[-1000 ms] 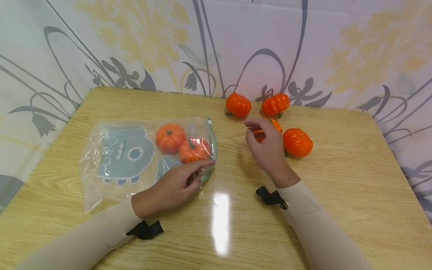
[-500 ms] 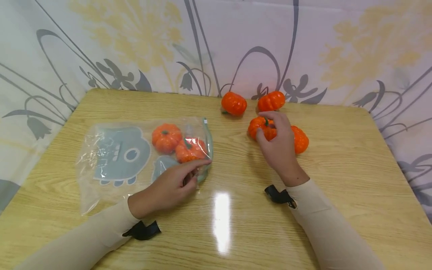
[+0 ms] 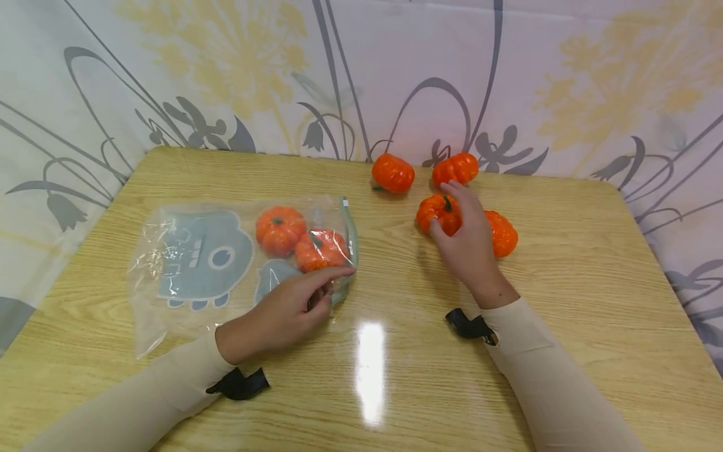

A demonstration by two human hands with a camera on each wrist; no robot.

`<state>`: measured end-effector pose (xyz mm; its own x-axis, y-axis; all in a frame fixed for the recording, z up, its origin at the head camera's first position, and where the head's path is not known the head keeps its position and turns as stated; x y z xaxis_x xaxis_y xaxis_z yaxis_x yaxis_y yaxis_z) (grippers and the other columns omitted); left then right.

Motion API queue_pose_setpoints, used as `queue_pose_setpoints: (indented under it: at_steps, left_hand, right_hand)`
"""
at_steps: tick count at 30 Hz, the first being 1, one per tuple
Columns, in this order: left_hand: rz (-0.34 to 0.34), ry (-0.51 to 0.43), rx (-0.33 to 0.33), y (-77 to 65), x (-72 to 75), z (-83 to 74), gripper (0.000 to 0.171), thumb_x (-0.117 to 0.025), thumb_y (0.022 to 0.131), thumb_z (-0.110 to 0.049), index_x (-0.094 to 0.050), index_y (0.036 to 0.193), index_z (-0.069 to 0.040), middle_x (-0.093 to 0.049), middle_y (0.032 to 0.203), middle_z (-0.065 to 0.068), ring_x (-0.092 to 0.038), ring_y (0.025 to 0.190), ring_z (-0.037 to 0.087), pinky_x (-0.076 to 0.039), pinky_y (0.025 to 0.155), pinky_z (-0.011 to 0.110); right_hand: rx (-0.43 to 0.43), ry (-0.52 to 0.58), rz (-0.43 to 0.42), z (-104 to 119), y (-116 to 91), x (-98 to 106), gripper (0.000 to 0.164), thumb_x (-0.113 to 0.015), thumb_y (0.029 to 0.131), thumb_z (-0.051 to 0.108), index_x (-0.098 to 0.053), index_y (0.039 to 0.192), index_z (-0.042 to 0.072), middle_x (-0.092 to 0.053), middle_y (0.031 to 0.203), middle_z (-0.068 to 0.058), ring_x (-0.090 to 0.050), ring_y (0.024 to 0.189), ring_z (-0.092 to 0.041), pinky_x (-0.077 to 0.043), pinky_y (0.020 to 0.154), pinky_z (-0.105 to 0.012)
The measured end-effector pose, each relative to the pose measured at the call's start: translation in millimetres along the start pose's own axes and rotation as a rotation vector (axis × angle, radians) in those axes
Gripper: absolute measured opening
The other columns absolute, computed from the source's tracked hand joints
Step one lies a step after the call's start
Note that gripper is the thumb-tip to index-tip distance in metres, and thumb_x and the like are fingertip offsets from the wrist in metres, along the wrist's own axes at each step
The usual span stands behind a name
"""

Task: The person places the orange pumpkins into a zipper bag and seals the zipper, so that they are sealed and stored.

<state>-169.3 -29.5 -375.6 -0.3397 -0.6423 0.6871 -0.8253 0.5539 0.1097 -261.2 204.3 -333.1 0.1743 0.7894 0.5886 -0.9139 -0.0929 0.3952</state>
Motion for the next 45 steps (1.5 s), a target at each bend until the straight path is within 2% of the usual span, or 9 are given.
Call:
queue_pose_setpoints:
  at_steps: [2,6,12,17,23,27,32,38,45]
  left_hand:
    - [0.008,-0.001,0.002,0.3,-1.1,0.1,0.050,-0.049,0.095,-0.011,-0.052,0.145,-0.017,-0.043,0.067,-0.009,-0.033,0.055,0.000,-0.033,0.052,0.018]
    - [0.015,0.007,0.008,1.2,-1.1,-0.1,0.050,-0.049,0.096,-0.011,-0.052,0.145,-0.017,-0.043,0.067,-0.009,-0.034,0.056,0.000,-0.034,0.052,0.018]
    - [0.018,0.007,0.014,1.7,-1.1,-0.3,0.050,-0.050,0.095,-0.011,-0.052,0.145,-0.017,-0.044,0.067,-0.010,-0.034,0.056,-0.001,-0.035,0.052,0.019]
    - [0.029,-0.003,0.029,0.0,-2.7,0.7,0.051,-0.050,0.095,-0.011,-0.051,0.146,-0.018,-0.042,0.066,-0.010,-0.033,0.055,-0.001,-0.034,0.052,0.019]
    - [0.028,0.010,0.033,-0.2,-2.1,0.8,0.051,-0.050,0.095,-0.012,-0.051,0.146,-0.018,-0.044,0.067,-0.010,-0.034,0.056,-0.001,-0.035,0.053,0.019]
    - [0.033,0.010,0.035,-1.9,-4.6,2.3,0.051,-0.050,0.095,-0.011,-0.052,0.145,-0.018,-0.045,0.068,-0.010,-0.035,0.057,-0.001,-0.035,0.053,0.019]
    - [0.029,-0.005,0.047,-3.9,-4.8,3.7,0.050,-0.051,0.096,-0.012,-0.051,0.145,-0.018,-0.046,0.069,-0.010,-0.037,0.058,0.000,-0.037,0.054,0.020]
    - [0.033,-0.010,0.040,-2.9,-6.5,4.0,0.050,-0.051,0.096,-0.011,-0.052,0.145,-0.017,-0.045,0.069,-0.010,-0.037,0.058,0.000,-0.036,0.054,0.019]
    - [0.028,-0.011,0.029,0.2,-5.9,2.2,0.050,-0.050,0.096,-0.010,-0.051,0.145,-0.017,-0.043,0.068,-0.009,-0.035,0.058,0.000,-0.036,0.055,0.020]
  right_hand:
    - [-0.020,-0.011,0.031,-3,0,-3,0.055,-0.065,0.089,0.001,-0.050,0.142,-0.001,-0.043,0.152,-0.022,-0.033,0.147,-0.037,-0.029,0.118,-0.058]
    - [-0.032,-0.027,0.064,-5,0,-5,0.059,-0.064,0.090,0.003,-0.046,0.146,-0.001,-0.039,0.154,-0.023,-0.031,0.148,-0.040,-0.024,0.120,-0.056]
    - [-0.063,-0.053,0.100,-6,0,-6,0.064,-0.066,0.091,0.004,-0.040,0.150,0.000,-0.038,0.155,-0.023,-0.032,0.146,-0.041,-0.024,0.121,-0.055]
    - [-0.103,-0.076,0.174,-10,-2,-11,0.071,-0.066,0.092,0.006,-0.031,0.154,-0.002,-0.030,0.160,-0.024,-0.026,0.149,-0.043,-0.021,0.121,-0.057]
    - [-0.117,-0.103,0.216,-13,-1,-15,0.076,-0.067,0.092,0.011,-0.027,0.155,-0.002,-0.023,0.162,-0.025,-0.020,0.151,-0.044,-0.017,0.122,-0.059]
    - [-0.113,-0.119,0.229,-16,-3,-19,0.075,-0.066,0.092,0.011,-0.028,0.154,-0.005,-0.025,0.160,-0.028,-0.022,0.149,-0.046,-0.018,0.121,-0.059]
    - [-0.093,-0.143,0.229,-13,-4,-21,0.068,-0.065,0.091,0.009,-0.035,0.150,-0.008,-0.035,0.155,-0.029,-0.030,0.145,-0.047,-0.023,0.119,-0.059]
    - [-0.081,-0.171,0.229,-13,-5,-21,0.060,-0.065,0.089,0.004,-0.046,0.145,-0.007,-0.048,0.147,-0.028,-0.041,0.137,-0.048,-0.031,0.114,-0.061]
    - [-0.038,-0.168,0.222,-11,-3,-21,0.057,-0.068,0.087,0.004,-0.051,0.141,-0.003,-0.051,0.142,-0.026,-0.044,0.132,-0.045,-0.034,0.111,-0.061]
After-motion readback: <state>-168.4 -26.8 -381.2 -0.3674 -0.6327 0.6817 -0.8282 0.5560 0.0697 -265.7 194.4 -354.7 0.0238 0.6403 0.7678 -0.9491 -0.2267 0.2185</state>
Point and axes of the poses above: each hand's wrist, its own y-axis towards the middle knuckle, its own x-axis out of the back of the hand, z = x × y, the point moved 9 cm from there along y, towards the middle knuckle
